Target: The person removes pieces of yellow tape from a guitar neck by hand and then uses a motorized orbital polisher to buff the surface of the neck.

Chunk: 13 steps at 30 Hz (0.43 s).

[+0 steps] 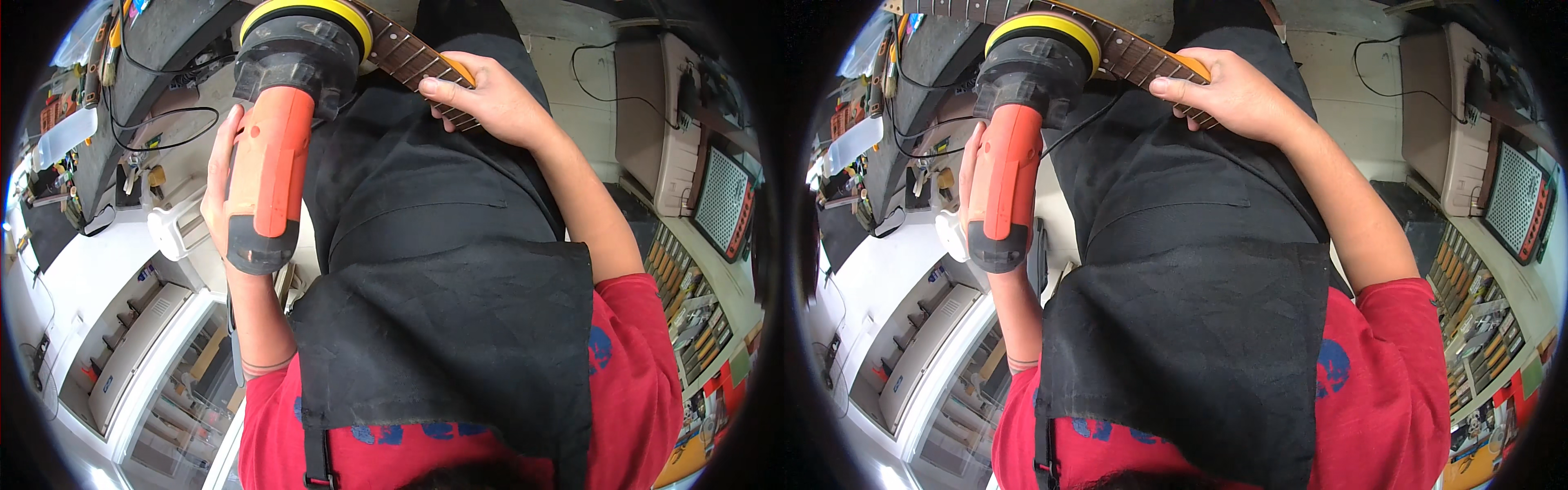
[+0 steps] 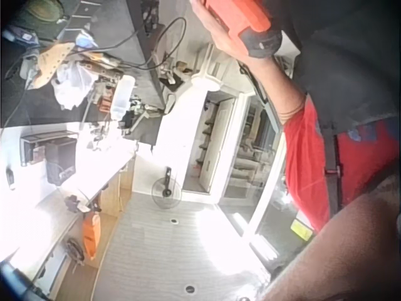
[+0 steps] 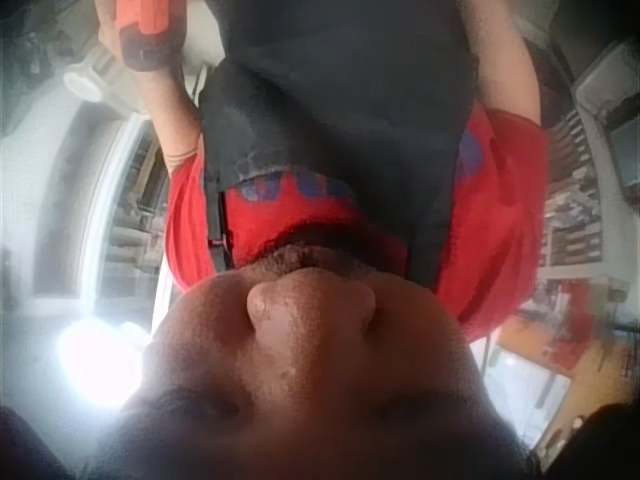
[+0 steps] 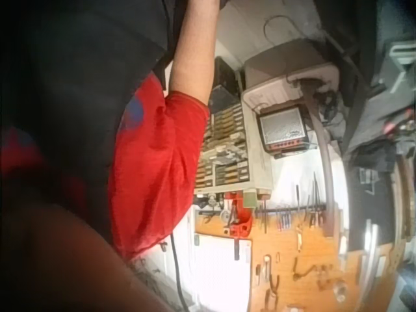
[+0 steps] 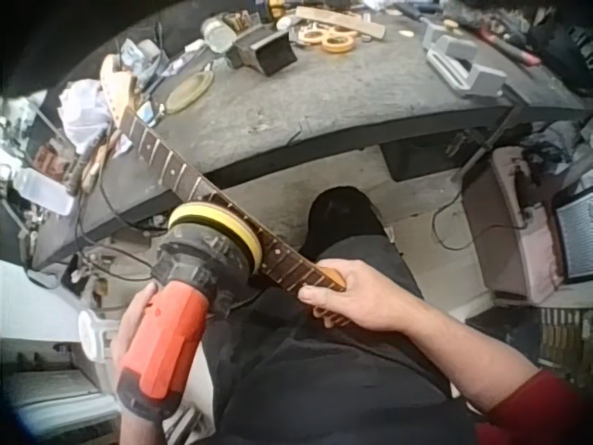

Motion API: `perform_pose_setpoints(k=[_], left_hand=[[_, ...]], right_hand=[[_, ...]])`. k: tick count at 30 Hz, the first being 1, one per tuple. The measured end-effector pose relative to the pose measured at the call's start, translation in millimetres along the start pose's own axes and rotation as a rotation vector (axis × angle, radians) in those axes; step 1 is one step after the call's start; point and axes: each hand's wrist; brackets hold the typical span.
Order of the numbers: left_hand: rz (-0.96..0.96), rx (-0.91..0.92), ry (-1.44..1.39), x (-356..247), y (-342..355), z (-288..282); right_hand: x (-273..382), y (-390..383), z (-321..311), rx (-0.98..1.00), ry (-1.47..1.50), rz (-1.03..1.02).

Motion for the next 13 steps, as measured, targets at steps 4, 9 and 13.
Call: perform_pose_setpoints(k=[4, 9, 13], left_hand=[[0.050, -0.032, 0.154, -1, -2, -2], [0.060, 0.101, 0.321, -17, -5, 0], [0.015, 0.027, 0.006, 10, -5, 3]], right_hand=[[0, 0, 0, 0.008, 0.040, -0.006], [2, 0, 1, 0.002, 0.054, -0.004], [0, 2, -5, 0.057, 0.069, -0.006]])
Point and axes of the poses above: each hand's wrist, its own y-axis towards the middle knuckle, its own z-axis out of the palm, x = y × z, and after that the axes turned 14 degrees about -z, right-handed
